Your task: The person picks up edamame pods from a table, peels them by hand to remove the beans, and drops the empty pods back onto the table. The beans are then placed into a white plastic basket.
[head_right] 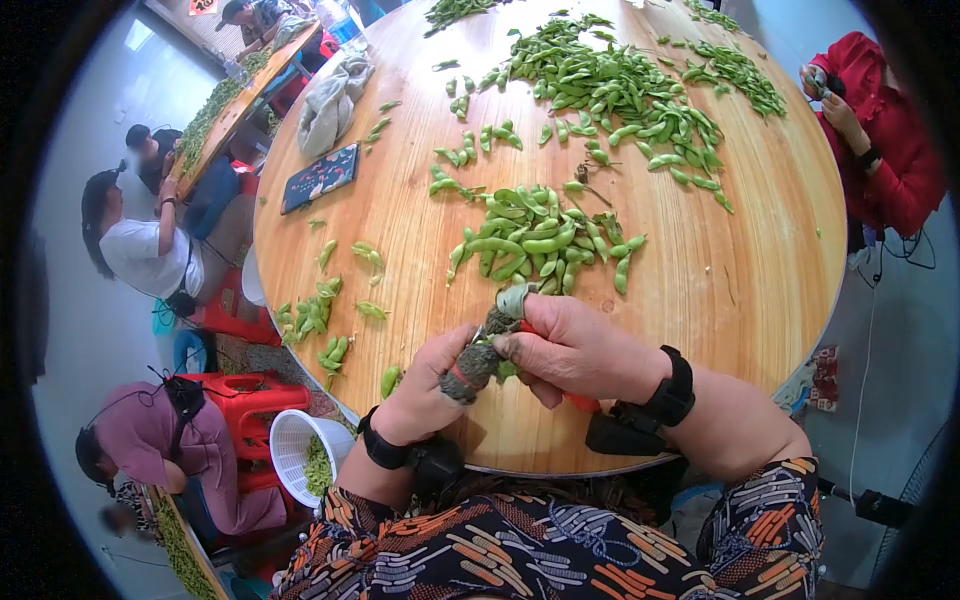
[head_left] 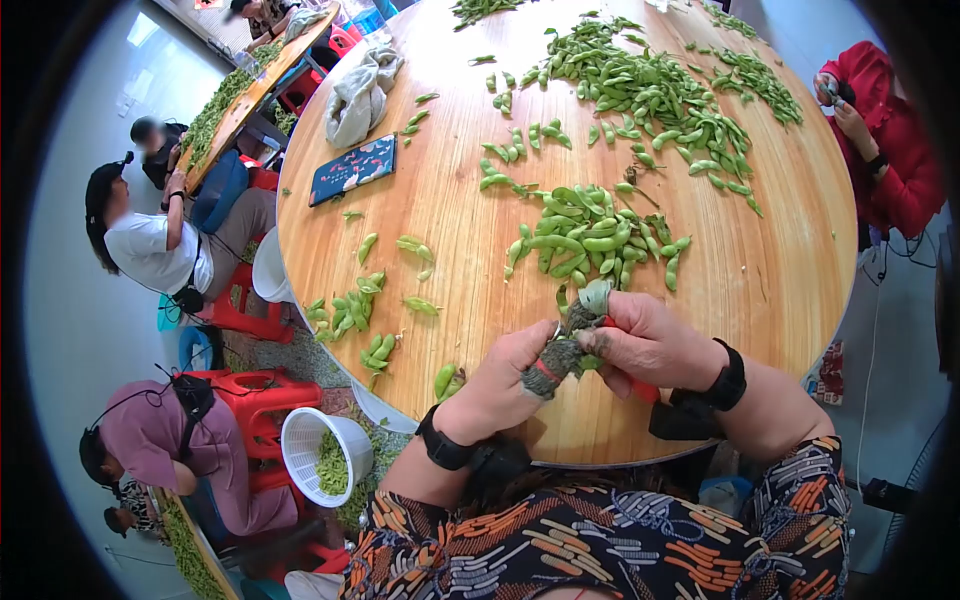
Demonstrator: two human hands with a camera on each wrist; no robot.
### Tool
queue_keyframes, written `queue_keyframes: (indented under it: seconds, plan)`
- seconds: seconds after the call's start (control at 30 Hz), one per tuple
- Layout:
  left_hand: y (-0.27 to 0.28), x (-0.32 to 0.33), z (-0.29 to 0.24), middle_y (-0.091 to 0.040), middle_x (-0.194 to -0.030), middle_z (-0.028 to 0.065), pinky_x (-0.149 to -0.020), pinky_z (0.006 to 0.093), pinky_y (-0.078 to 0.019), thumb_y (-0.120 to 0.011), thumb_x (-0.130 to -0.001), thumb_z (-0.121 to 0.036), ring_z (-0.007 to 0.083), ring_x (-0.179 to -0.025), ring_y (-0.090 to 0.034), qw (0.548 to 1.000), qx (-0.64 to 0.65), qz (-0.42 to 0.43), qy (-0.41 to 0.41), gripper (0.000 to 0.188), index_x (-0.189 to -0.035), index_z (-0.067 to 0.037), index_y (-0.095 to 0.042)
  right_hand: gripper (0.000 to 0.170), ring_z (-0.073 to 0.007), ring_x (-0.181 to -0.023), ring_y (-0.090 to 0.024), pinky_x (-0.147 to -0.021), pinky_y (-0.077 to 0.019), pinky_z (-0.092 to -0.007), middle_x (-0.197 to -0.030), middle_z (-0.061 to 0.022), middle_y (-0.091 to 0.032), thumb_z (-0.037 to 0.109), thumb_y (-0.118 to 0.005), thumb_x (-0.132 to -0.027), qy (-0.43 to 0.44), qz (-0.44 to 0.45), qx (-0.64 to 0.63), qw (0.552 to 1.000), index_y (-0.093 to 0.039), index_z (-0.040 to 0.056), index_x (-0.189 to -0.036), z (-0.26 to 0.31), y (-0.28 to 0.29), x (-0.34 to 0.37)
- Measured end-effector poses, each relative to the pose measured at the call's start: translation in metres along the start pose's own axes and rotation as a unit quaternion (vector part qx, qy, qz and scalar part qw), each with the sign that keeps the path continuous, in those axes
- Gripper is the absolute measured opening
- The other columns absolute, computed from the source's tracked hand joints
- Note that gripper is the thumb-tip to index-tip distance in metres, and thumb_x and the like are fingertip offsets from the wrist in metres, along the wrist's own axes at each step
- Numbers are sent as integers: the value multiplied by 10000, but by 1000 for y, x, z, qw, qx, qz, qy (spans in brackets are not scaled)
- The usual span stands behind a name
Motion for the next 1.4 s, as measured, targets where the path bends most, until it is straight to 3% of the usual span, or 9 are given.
queue_keyframes:
  seconds: [0.13,0.3,0.4,0.47,0.6,0.77,0.9,1.27,1.4]
  plan:
    - [0,4,-2,-464,-699,-43,-517,201,-312,-495,-879,-59,63,-583,-403,936,286,-25,204,61,-914,-63,-545,125,-70,-419,-473,-402,-380,-195,-608,9,-496,174,-472,-958,17,-10,-83,996,-489,55,-921,-3,-5,-2]
    - [9,1,25,-454,-642,-7,-457,219,-280,-465,-918,-286,89,-501,-346,934,275,-115,195,245,-830,-70,-536,121,-59,-422,-459,-403,-373,-195,-615,21,-489,170,-462,-963,41,-106,-57,992,-488,61,-916,-6,1,-6]
    - [11,3,30,-430,-609,6,-436,226,-279,-445,-915,-357,104,-486,-354,845,472,-169,187,323,-826,-63,-546,124,-158,-459,-530,-426,-432,-277,-611,-36,-518,170,-510,-930,35,-146,32,988,-488,49,-915,-14,-4,-9]
    - [19,0,33,-416,-617,7,-427,227,-280,-462,-910,-340,104,-488,-352,824,537,-174,56,320,-865,-38,-555,172,-296,-553,-578,-502,-484,-375,-641,-120,-544,179,-571,-866,200,-108,477,849,-490,39,-923,-17,-13,-11]
    - [26,-1,28,-451,-679,40,-428,222,-304,-470,-904,-331,113,-496,-374,764,618,-172,63,349,-996,-9,-572,201,-350,-643,-596,-550,-498,-409,-731,-166,-579,181,-612,-800,219,-74,516,825,-507,40,-898,-18,-24,-6]
    - [22,-2,26,-470,-710,61,-440,230,-327,-463,-911,-325,123,-507,-405,765,609,-189,92,354,-1025,-8,-570,156,-319,-672,-604,-549,-496,-391,-792,-125,-593,111,-619,-773,189,-160,572,782,-567,90,-919,2,9,-5]
    - [21,-4,24,-492,-773,75,-451,242,-343,-462,-917,-348,135,-517,-424,767,602,-195,105,377,-1051,-10,-563,113,-289,-598,-601,-488,-487,-367,-712,-108,-555,156,-607,-785,238,-6,562,792,-548,61,-796,-2,-12,0]
    - [14,-7,17,-490,-768,8,-413,185,-307,-421,-950,-192,75,-488,-411,822,496,-211,181,299,-1198,-41,-492,207,-282,-649,-599,-520,-499,-362,-816,-131,-589,113,-615,-761,126,-124,726,665,-568,67,-957,2,19,-5]
    - [11,-7,18,-460,-682,1,-410,177,-281,-432,-953,-211,65,-484,-393,856,467,-132,180,298,-1186,-36,-497,210,-195,-605,-575,-516,-482,-309,-838,-82,-589,57,-588,-813,195,-176,679,685,-557,63,-1021,1,28,-7]
Point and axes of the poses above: each hand's wrist, its own x-axis away from the middle knuckle, its own y-axis out of the back of the hand, z = x × y, the point moved 3 cm from there along -x, towards the middle knuckle
